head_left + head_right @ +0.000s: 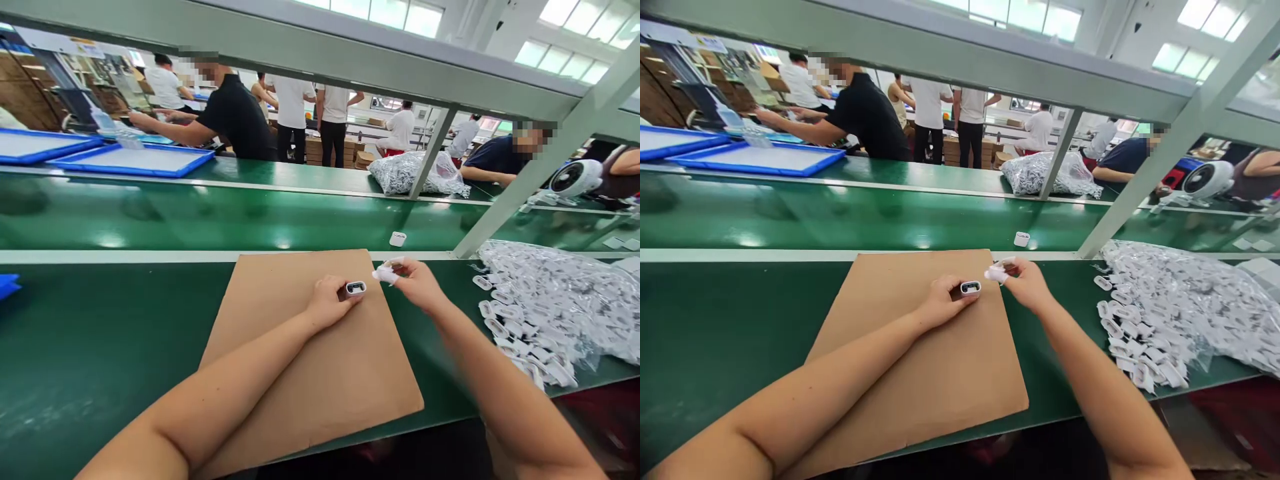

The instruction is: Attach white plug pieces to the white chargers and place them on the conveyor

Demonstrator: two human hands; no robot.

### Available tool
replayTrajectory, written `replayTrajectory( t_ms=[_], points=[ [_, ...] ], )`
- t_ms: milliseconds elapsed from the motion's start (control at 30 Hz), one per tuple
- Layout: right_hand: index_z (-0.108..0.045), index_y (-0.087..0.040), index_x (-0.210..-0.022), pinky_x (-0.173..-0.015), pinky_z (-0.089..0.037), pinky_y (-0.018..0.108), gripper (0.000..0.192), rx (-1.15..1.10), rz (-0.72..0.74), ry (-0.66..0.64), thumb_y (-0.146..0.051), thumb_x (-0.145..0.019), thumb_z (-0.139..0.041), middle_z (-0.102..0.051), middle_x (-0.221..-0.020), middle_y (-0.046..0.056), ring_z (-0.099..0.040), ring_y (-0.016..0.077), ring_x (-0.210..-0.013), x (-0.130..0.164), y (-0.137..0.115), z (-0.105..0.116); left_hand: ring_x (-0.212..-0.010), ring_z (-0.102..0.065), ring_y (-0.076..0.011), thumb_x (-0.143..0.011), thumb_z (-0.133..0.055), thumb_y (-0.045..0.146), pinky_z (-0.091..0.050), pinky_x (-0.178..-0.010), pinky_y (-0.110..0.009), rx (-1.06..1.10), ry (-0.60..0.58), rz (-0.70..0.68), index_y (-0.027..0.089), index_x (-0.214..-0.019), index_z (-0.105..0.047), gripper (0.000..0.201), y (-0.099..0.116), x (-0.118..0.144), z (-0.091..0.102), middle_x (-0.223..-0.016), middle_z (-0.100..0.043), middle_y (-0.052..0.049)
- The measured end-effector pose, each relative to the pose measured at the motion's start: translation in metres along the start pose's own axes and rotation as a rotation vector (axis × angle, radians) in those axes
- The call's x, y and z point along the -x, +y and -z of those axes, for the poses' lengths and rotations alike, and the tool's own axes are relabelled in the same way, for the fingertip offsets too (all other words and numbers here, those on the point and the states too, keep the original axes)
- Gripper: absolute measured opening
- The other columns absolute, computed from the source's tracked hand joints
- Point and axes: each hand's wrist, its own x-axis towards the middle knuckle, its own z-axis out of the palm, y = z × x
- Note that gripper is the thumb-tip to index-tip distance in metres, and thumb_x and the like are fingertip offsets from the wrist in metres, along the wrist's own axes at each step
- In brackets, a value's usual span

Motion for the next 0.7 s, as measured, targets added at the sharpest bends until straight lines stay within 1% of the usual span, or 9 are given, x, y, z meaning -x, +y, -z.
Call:
replayTrajectory(
  t_ms=[33, 100, 167, 267, 333, 400, 500, 633, 700],
  points=[
    [-0.076, -0.021, -0.094, -0.076, -0.052, 0.034, 0.040, -0.117, -0.031, -0.016, -0.050, -0.069, -0.089, -0.076, -0.093, 0.006, -0.067, 0.0230, -0.087, 0.001, 0.000, -0.013, -0.106, -0.067, -0.0287, -0.079, -0.084, 0.034, -0.049, -0.100, -0.048, 0.019, 0.012, -0.008, 0.024, -0.108, -0.075, 0.032, -0.001, 0.000, 0.000, -0.107, -0.077, -0.006],
    [-0.076, -0.021, -0.094, -0.071, -0.049, 0.031, 0.046, -0.310, -0.133, -0.022, -0.053, -0.065, -0.091, -0.077, -0.093, 0.006, -0.067, 0.0210, -0.084, 0.004, 0.006, -0.030, -0.107, -0.067, -0.0275, -0.078, -0.084, 0.031, -0.051, -0.100, -0.045, 0.095, 0.026, -0.037, 0.025, -0.119, -0.074, 0.044, -0.002, 0.000, -0.001, -0.111, -0.076, -0.007],
    [-0.077, -0.021, -0.093, -0.070, -0.049, 0.030, 0.049, -0.472, -0.239, -0.018, -0.053, -0.060, -0.094, -0.077, -0.093, 0.006, -0.068, 0.0194, -0.082, 0.006, 0.017, -0.036, -0.105, -0.067, -0.0255, -0.082, -0.079, 0.030, -0.054, -0.095, -0.040, 0.180, 0.011, -0.071, 0.026, -0.124, -0.074, 0.043, -0.002, 0.000, -0.003, -0.108, -0.076, -0.007],
    [-0.077, -0.021, -0.093, -0.073, -0.051, 0.029, 0.053, -0.600, -0.328, -0.002, -0.052, -0.055, -0.097, -0.077, -0.096, 0.006, -0.069, 0.0188, -0.083, 0.006, 0.035, -0.034, -0.102, -0.067, -0.0246, -0.088, -0.072, 0.030, -0.055, -0.089, -0.038, 0.244, -0.025, -0.096, 0.026, -0.120, -0.076, 0.032, -0.001, -0.002, -0.005, -0.103, -0.077, -0.007],
    [-0.077, -0.021, -0.094, -0.072, -0.051, 0.029, 0.054, -0.595, -0.336, 0.013, -0.052, -0.055, -0.098, -0.077, -0.097, 0.006, -0.069, 0.0187, -0.083, 0.006, 0.041, -0.032, -0.103, -0.068, -0.0246, -0.089, -0.071, 0.029, -0.055, -0.093, -0.039, 0.266, -0.052, -0.093, 0.027, -0.120, -0.076, 0.032, -0.001, -0.003, -0.006, -0.108, -0.078, -0.006],
    [-0.078, -0.021, -0.095, -0.071, -0.051, 0.029, 0.054, -0.561, -0.318, 0.035, -0.052, -0.056, -0.097, -0.077, -0.095, 0.005, -0.068, 0.0180, -0.081, 0.006, 0.043, -0.032, -0.106, -0.069, -0.0255, -0.086, -0.074, 0.028, -0.055, -0.097, -0.041, 0.280, -0.063, -0.064, 0.026, -0.123, -0.074, 0.038, 0.000, -0.005, -0.006, -0.116, -0.077, -0.006],
    [-0.077, -0.022, -0.094, -0.075, -0.052, 0.032, 0.052, -0.500, -0.234, 0.074, -0.053, -0.057, -0.096, -0.077, -0.093, 0.004, -0.068, 0.0190, -0.084, 0.005, 0.042, -0.034, -0.111, -0.068, -0.0276, -0.081, -0.080, 0.029, -0.054, -0.102, -0.043, 0.266, -0.058, -0.016, 0.025, -0.128, -0.072, 0.048, 0.000, -0.006, -0.005, -0.121, -0.076, -0.008],
    [-0.075, -0.023, -0.093, -0.079, -0.054, 0.036, 0.049, -0.440, -0.138, 0.117, -0.056, -0.062, -0.093, -0.078, -0.096, 0.005, -0.069, 0.0227, -0.090, 0.006, 0.040, -0.036, -0.103, -0.067, -0.0263, -0.086, -0.073, 0.031, -0.054, -0.095, -0.041, 0.228, -0.093, -0.030, 0.026, -0.114, -0.077, 0.029, 0.004, -0.005, -0.001, -0.109, -0.078, -0.005],
    [-0.076, -0.023, -0.094, -0.080, -0.055, 0.036, 0.049, -0.427, -0.124, 0.129, -0.057, -0.063, -0.092, -0.078, -0.097, 0.006, -0.070, 0.0235, -0.093, 0.007, 0.039, -0.036, -0.100, -0.066, -0.0255, -0.085, -0.075, 0.032, -0.054, -0.089, -0.039, 0.226, -0.082, -0.010, 0.024, -0.111, -0.078, 0.027, 0.006, -0.004, 0.000, -0.104, -0.078, -0.005]
  ],
)
